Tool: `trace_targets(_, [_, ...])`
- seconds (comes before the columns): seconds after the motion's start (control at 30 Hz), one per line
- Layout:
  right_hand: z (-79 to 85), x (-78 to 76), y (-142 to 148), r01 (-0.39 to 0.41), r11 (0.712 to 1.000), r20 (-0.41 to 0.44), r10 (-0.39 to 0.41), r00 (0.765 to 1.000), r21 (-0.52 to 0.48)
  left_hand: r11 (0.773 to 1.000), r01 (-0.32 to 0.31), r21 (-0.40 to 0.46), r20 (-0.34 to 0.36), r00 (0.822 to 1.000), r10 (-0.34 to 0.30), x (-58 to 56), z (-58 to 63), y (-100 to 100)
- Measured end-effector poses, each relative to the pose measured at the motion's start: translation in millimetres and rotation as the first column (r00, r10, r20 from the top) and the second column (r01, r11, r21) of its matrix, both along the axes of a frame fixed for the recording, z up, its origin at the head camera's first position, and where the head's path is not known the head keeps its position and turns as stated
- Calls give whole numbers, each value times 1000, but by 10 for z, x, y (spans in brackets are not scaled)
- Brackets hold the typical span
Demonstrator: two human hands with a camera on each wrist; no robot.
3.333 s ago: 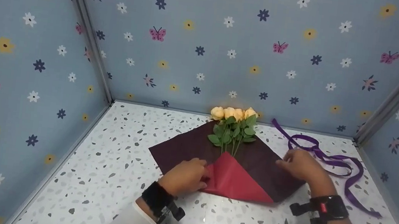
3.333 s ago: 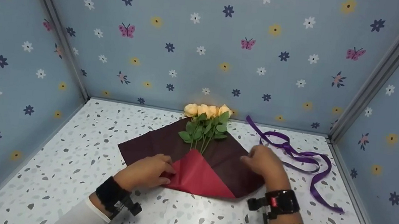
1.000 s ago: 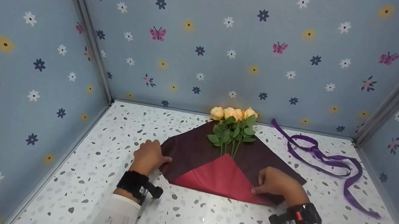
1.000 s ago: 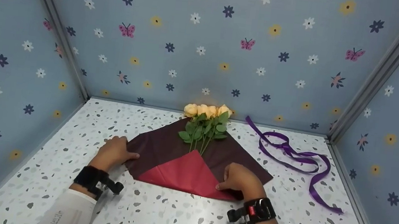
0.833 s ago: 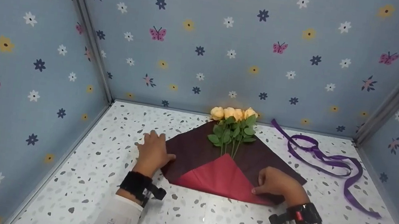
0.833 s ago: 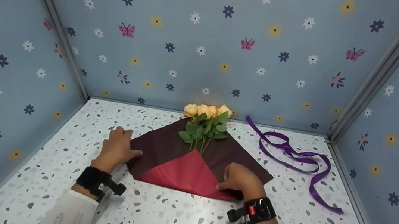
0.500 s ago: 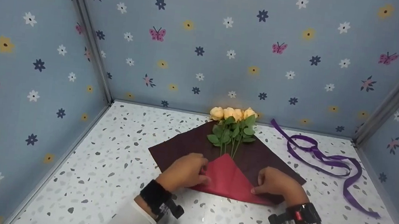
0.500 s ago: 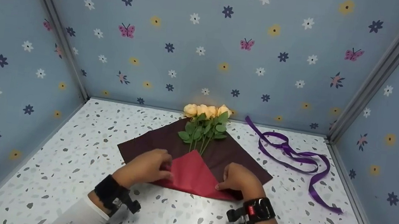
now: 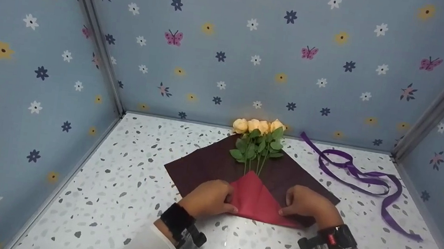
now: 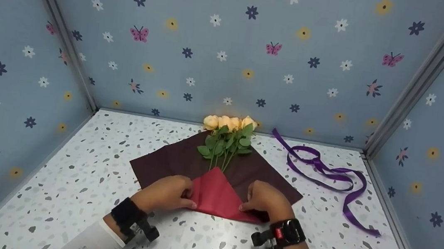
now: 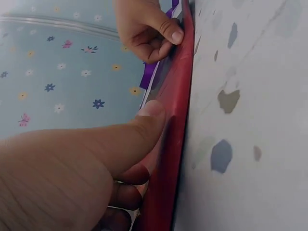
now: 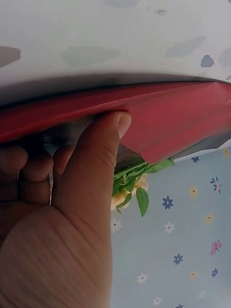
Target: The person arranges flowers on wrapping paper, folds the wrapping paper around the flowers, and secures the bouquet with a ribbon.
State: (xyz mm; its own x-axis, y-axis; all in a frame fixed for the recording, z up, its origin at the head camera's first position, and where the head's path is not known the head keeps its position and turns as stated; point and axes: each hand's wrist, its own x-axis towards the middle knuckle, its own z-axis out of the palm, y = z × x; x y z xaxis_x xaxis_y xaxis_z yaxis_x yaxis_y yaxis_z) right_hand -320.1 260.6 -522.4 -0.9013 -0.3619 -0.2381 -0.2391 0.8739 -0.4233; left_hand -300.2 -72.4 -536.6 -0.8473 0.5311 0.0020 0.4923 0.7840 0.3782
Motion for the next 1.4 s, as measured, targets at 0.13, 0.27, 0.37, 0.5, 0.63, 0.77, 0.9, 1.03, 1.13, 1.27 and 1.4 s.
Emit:
trace_targets(0.13, [70, 24, -98, -34, 999, -46, 33, 998, -38, 1000, 29, -3, -42, 999, -29, 16, -16, 62])
trace_targets(0.27, [127, 111, -331, -82, 995, -137, 74, 988, -54, 999, 47, 13, -49, 998, -46, 41, 8, 79])
trace_targets(0.37, [111, 181, -497, -114, 993, -189, 110, 976, -7, 999, 47, 27, -40, 998, -46, 52, 8, 94])
trace_targets(0.5, [36, 210, -586, -135, 990, -178, 141, 974, 50, 998, 46, 31, -26, 999, -46, 37, -19, 104])
trace_targets(0.63, [-22, 206, -553, -153, 987, -112, 158, 981, 50, 998, 59, 31, -6, 998, -59, 12, -41, 86])
trace_targets(0.77, [-15, 196, -482, -183, 983, -58, 184, 981, 18, 997, 71, 23, 21, 997, -71, -16, -51, 34])
trace_targets(0.9, [5, 184, -408, -193, 981, -14, 193, 981, 4, 998, 66, 14, 62, 996, -67, -39, -58, -42])
trace_targets(1.03, [7, 173, -335, -190, 981, 0, 190, 982, 25, 998, 65, 3, 103, 993, -65, -61, -61, -117])
trace_targets(1.13, [0, 161, -285, -182, 983, 3, 182, 983, 33, 997, 71, -6, 116, 991, -70, -84, -38, -178])
trace_targets(1.27, [-4, 146, -240, -157, 987, 25, 156, 987, 30, 997, 70, -18, 129, 989, -68, -123, 15, -286])
trace_targets(1.4, [-1, 135, -210, -147, 989, 40, 145, 989, 29, 999, 36, -25, 148, 988, -32, -160, 58, -407])
